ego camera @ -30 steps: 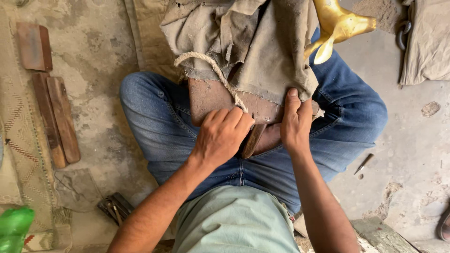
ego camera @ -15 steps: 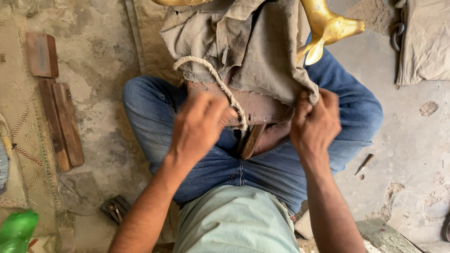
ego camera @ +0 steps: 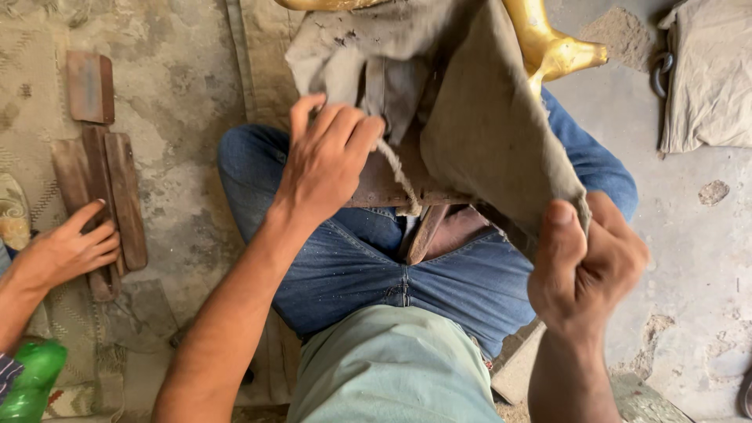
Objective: The person sits on the floor with a brass deer figurine resting on a wooden board on their lap and engraves decorative patterns into its body using a small chisel, repositioning and turning the figurine to work different areas. They then cover the figurine with a cloth and tie it with rope.
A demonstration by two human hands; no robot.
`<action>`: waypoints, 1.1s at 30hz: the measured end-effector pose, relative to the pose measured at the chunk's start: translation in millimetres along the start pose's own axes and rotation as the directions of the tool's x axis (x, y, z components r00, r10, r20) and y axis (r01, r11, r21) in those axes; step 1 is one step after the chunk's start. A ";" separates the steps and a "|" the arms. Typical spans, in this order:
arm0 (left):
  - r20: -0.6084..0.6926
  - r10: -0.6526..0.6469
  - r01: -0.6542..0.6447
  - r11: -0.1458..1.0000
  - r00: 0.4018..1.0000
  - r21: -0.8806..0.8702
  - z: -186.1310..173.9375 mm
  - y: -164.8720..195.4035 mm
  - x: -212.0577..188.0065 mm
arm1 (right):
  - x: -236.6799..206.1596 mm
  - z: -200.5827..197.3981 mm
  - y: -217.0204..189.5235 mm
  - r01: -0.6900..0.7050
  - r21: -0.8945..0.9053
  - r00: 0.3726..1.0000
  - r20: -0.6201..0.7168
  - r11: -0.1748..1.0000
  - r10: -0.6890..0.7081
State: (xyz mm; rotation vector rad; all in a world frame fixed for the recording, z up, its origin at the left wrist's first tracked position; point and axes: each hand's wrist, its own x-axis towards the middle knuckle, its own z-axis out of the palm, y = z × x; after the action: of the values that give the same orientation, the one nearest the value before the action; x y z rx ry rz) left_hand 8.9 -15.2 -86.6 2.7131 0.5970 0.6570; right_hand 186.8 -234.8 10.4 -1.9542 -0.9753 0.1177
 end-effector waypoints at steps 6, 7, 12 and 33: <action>0.125 -0.053 0.047 0.998 0.991 0.045 -73.3 27.8 -52.2 | -19.7 -43.6 10.5 -0.072 -0.224 0.980 0.168 0.972 0.111; 0.140 -0.076 0.064 0.994 0.987 0.087 -80.4 30.6 -57.2 | -22.2 -48.9 16.9 -0.105 -0.350 0.956 0.224 0.931 0.192; 0.387 -0.194 0.144 0.978 0.902 0.154 -85.2 35.5 -69.2 | -28.0 -59.3 52.2 -0.112 -0.733 0.704 0.418 0.671 0.574; 0.197 -0.145 0.197 0.942 0.970 -0.274 137.1 50.9 -109.7 | -24.4 67.0 6.8 0.108 -0.125 0.933 0.354 0.986 -0.058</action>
State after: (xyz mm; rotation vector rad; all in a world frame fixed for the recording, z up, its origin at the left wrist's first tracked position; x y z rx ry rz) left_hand 3.4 -133.5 -225.9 2.3798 0.6296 0.4203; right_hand 144.7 -206.7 -40.3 -2.0595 -1.3285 0.3675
